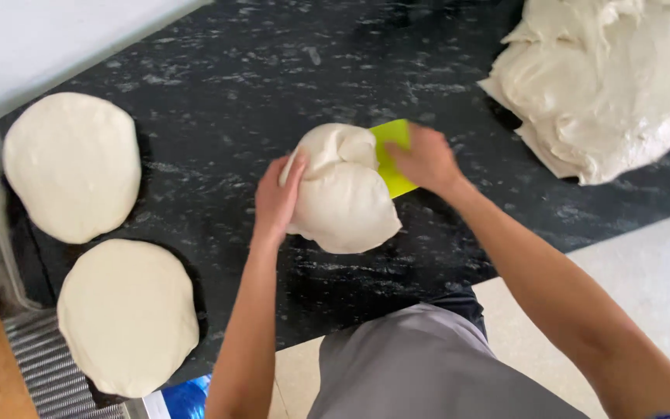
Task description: Dividing large pieces of dough using a bench scraper and then rounding and flattening them into portions by hand on a workbench.
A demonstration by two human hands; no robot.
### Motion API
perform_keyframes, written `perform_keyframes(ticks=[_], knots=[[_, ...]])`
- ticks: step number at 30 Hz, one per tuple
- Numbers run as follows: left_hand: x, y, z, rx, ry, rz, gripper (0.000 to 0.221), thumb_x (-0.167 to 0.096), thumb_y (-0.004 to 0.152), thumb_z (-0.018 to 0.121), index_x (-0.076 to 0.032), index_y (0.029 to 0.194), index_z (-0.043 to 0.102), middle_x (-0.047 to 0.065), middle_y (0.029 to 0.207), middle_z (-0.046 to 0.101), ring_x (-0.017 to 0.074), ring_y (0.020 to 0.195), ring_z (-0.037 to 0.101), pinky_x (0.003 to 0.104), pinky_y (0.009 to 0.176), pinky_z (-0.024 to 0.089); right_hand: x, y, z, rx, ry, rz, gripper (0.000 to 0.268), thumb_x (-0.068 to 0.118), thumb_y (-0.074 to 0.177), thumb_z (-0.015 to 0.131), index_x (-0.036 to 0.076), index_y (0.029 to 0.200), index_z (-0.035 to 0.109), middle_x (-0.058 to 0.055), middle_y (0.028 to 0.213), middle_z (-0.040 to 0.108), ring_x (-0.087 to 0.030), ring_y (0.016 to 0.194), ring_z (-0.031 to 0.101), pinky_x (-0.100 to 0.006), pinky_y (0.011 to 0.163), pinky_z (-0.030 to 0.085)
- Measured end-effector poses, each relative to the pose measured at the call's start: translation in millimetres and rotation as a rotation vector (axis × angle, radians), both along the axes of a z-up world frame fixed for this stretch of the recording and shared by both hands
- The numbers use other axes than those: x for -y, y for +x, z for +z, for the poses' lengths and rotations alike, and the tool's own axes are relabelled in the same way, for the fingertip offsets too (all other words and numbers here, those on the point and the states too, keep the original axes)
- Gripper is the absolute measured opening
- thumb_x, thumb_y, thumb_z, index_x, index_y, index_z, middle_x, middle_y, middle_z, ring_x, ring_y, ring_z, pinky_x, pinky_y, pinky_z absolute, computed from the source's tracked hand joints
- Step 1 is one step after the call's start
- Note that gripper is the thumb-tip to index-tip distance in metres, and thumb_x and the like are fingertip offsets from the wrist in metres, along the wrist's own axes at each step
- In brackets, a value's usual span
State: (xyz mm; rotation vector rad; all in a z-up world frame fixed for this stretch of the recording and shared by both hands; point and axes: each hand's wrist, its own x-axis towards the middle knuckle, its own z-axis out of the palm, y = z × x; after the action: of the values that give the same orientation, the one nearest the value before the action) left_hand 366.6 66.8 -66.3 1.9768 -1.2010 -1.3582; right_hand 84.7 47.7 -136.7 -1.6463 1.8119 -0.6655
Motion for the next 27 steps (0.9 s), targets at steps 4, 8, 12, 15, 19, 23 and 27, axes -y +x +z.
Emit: perform_keyframes(ticks=[4, 8, 12, 15, 19, 23, 27], knots=[[-17.7, 16.8, 6.6, -0.229, -0.199, 0.309, 0.071, -0.052, 0.098, 0.056, -0.014, 0.155, 0.040, 0.015, 0.127, 0.062, 0.0262, 0.114, 0.060, 0.038, 0.096, 0.050, 25.7, -80.9, -38.9, -0.113, -0.062, -0.108, 0.047, 0.039, 0.096, 0.078, -0.006, 0.107, 0.070, -0.022, 0.090, 0.074, -0.035, 0.082, 0.074, -0.046, 0.069, 0.058], [-39.5, 13.9, 7.6, 0.004, -0.163, 0.218, 0.071, -0.053, 0.096, 0.054, -0.011, 0.152, 0.048, 0.010, 0.133, 0.067, 0.0208, 0.119, 0.064, 0.034, 0.100, 0.050, 8.0, -80.0, 24.0, -0.183, 0.217, -0.185, 0.056, 0.045, 0.103, 0.071, -0.006, 0.125, 0.065, -0.024, 0.101, 0.072, -0.038, 0.092, 0.073, -0.050, 0.080, 0.057], [-62.2, 7.2, -33.1, -0.151, -0.313, 0.338, 0.070, -0.051, 0.101, 0.053, -0.005, 0.153, 0.045, 0.016, 0.140, 0.061, 0.0241, 0.125, 0.060, 0.036, 0.106, 0.047, -61.5, -24.6, 30.9, -0.355, -0.371, -0.086, 0.073, 0.026, 0.103, 0.074, -0.006, 0.158, 0.037, -0.033, 0.150, 0.044, -0.049, 0.136, 0.047, -0.055, 0.114, 0.039], [-59.9, -7.3, -17.5, -0.154, -0.357, 0.351, 0.073, -0.051, 0.100, 0.056, -0.005, 0.154, 0.040, 0.017, 0.142, 0.058, 0.0263, 0.127, 0.060, 0.038, 0.107, 0.047, -106.3, 38.9, 54.4, 0.097, -0.285, 0.042, 0.074, 0.021, 0.108, 0.063, -0.006, 0.162, 0.021, -0.033, 0.162, 0.027, -0.049, 0.148, 0.034, -0.053, 0.122, 0.031], [-35.8, -22.1, -16.6, -0.062, -0.396, 0.309, 0.075, -0.059, 0.097, 0.052, -0.008, 0.152, 0.048, 0.015, 0.146, 0.058, 0.0280, 0.132, 0.058, 0.040, 0.109, 0.044, -97.0, 98.0, 65.6, 0.497, -0.237, 0.094, 0.079, 0.025, 0.111, 0.052, -0.009, 0.163, 0.003, -0.036, 0.167, 0.015, -0.048, 0.154, 0.024, -0.051, 0.125, 0.024], [11.6, -20.1, -23.0, -0.100, -0.346, 0.289, 0.079, -0.071, 0.095, 0.043, -0.010, 0.145, 0.055, 0.015, 0.140, 0.063, 0.0285, 0.128, 0.062, 0.042, 0.109, 0.044, -12.2, 98.2, 52.6, 0.262, -0.237, -0.096, 0.074, 0.035, 0.114, 0.044, -0.005, 0.165, 0.009, -0.029, 0.164, 0.025, -0.044, 0.152, 0.033, -0.051, 0.125, 0.029], [34.5, -14.0, -8.0, -0.004, -0.224, 0.204, 0.084, -0.078, 0.091, 0.035, -0.011, 0.135, 0.061, 0.017, 0.131, 0.069, 0.0309, 0.122, 0.064, 0.045, 0.106, 0.044, 34.8, 73.0, 45.8, 0.294, -0.082, -0.099, 0.066, 0.045, 0.110, 0.044, 0.002, 0.160, 0.032, -0.022, 0.162, 0.039, -0.039, 0.149, 0.038, -0.044, 0.121, 0.031]])
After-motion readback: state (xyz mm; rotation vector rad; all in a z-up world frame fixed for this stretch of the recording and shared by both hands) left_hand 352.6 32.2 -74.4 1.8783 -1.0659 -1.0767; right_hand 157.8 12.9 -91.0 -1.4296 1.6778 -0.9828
